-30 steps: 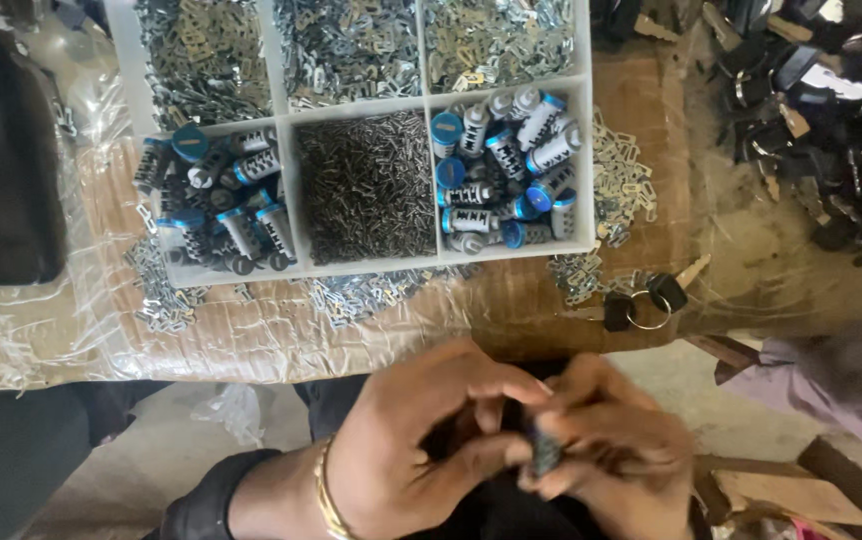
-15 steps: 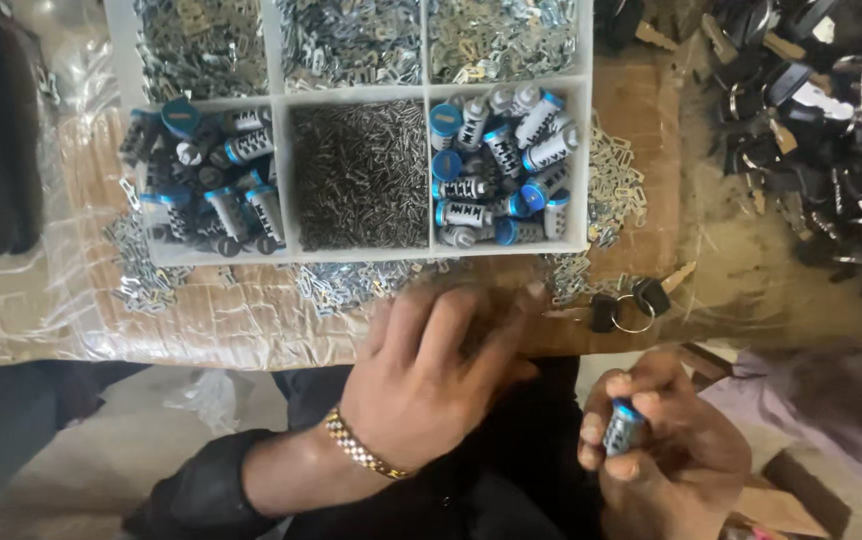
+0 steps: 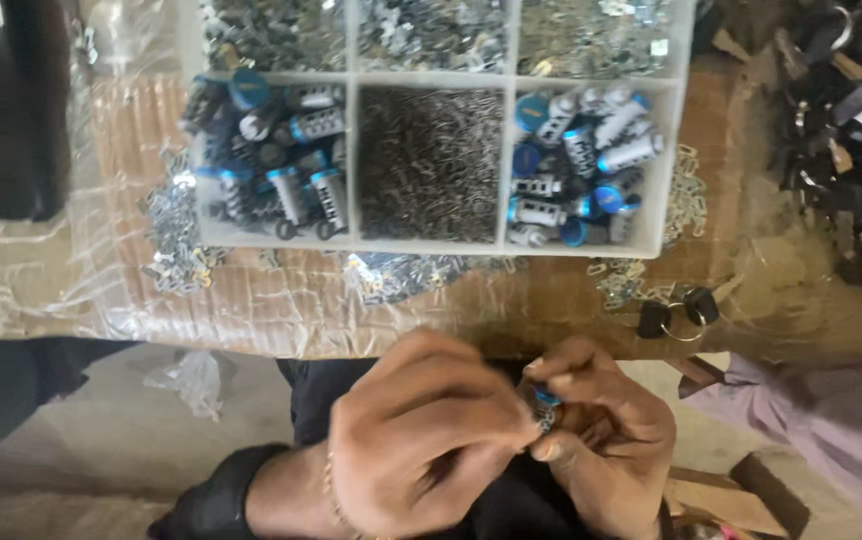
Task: The person sits at a workbench assembling lock cylinder cores. They pick small metal pins and springs from a compartment box, insert them by hand into blue-capped cylinder plugs held in the other hand, and set finished plugs with the pile of completed cylinders and keys on the table.
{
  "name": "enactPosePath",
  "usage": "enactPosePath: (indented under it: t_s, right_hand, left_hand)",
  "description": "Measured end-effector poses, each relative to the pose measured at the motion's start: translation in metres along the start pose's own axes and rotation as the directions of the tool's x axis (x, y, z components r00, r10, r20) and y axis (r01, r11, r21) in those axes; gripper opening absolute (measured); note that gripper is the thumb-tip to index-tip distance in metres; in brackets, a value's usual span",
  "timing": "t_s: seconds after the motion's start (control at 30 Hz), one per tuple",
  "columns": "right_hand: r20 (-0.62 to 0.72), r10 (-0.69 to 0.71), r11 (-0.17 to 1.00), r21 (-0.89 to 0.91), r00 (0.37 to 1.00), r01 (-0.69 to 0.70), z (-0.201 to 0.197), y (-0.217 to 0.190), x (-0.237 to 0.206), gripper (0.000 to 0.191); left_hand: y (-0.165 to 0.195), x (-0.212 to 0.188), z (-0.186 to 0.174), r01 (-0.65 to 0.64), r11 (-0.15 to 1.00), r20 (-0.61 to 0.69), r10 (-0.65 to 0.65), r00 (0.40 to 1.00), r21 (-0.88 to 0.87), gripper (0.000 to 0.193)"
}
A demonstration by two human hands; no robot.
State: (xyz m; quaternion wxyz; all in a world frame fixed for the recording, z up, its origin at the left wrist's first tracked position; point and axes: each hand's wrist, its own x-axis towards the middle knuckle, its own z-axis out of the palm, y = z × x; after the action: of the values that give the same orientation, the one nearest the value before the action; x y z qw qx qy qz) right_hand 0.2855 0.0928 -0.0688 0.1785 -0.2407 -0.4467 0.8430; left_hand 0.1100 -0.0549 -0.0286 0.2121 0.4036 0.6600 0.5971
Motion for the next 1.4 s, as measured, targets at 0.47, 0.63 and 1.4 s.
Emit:
enactPosePath:
  t_s: [0.47, 0.63, 1.4]
  right_hand:
    - [0.165, 0.008, 0.997, -0.076, 0.986, 0.004, 0.007, 0.004, 0.010, 0.032]
    - [-0.117, -0.129, 0.991, -0.038, 0.985, 0.125, 0.000, -0.001, 0.005, 0.035]
    - [0.023, -0.117, 0.993, 0.034, 0.993, 0.116, 0.002, -0.012, 0.008, 0.032]
  left_hand:
    - [0.001, 0.003, -0.019, 0.212, 0.971, 0.083, -0.203, 0.976, -0.114, 0.035]
    - [-0.008, 0.009, -0.004, -0.098, 0.762, 0.054, 0.083, 0.995, 0.640, 0.049]
    - [-0.032, 0.002, -0.028, -0.424, 0.731, 0.240, 0.350, 0.905, 0.535, 0.029]
